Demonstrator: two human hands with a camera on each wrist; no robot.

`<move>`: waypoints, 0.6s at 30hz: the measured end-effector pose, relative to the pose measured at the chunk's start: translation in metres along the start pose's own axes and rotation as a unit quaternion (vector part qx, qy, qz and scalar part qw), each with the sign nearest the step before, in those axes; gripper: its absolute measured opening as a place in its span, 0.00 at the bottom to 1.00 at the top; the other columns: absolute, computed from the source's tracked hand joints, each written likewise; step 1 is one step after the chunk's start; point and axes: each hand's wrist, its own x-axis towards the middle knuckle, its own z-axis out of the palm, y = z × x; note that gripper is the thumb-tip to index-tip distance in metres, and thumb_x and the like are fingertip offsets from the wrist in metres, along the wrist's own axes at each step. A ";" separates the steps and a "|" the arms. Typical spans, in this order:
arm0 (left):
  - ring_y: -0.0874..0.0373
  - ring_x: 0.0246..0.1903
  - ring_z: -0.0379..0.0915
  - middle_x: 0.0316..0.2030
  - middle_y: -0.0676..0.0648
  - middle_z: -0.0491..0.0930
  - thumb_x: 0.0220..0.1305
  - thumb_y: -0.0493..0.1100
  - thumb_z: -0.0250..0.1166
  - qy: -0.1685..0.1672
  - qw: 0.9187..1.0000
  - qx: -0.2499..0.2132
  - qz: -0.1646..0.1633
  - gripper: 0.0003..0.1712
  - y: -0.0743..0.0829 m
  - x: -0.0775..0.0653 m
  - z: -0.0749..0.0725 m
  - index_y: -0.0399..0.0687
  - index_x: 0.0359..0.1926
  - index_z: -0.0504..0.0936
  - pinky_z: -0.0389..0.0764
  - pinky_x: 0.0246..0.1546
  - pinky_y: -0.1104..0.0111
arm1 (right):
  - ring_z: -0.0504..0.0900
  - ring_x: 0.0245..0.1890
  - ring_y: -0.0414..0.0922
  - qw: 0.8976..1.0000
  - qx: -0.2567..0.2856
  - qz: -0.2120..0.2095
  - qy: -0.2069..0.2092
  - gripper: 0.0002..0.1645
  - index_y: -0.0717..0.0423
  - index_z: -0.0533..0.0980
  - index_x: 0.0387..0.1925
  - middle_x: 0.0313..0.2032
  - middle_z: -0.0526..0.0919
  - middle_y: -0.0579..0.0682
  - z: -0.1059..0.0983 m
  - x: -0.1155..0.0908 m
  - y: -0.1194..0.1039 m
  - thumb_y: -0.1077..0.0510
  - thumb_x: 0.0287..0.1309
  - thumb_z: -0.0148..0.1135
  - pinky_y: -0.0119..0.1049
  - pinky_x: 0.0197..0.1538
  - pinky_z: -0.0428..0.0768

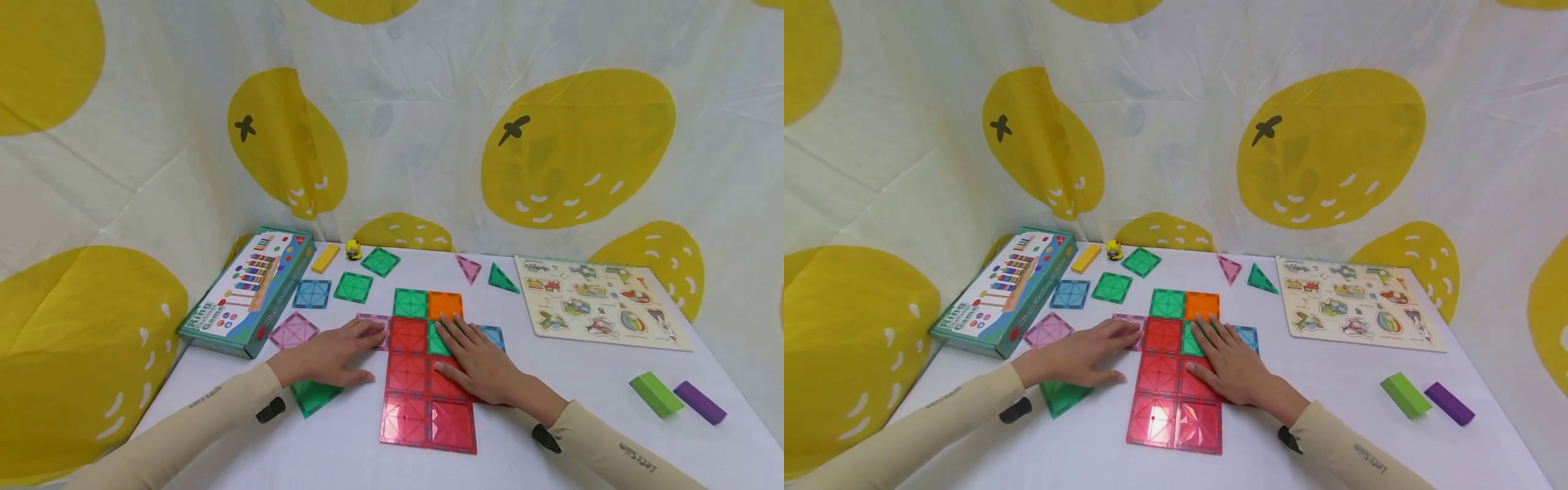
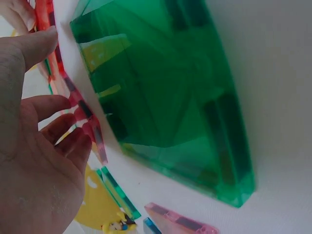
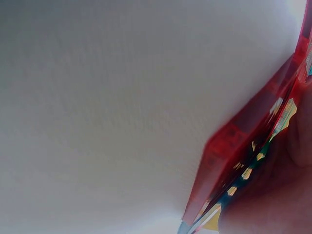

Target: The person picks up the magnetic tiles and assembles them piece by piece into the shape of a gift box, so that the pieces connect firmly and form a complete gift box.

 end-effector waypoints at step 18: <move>0.48 0.77 0.57 0.79 0.48 0.59 0.71 0.62 0.70 0.021 0.999 -0.018 0.018 0.47 -0.024 -0.061 -0.005 0.49 0.82 0.64 0.72 0.68 0.49 | 0.46 0.81 0.64 1.000 -0.005 0.007 -0.014 0.50 0.58 0.52 0.84 0.82 0.51 0.58 0.002 0.002 0.002 0.34 0.77 0.53 0.64 0.77 0.52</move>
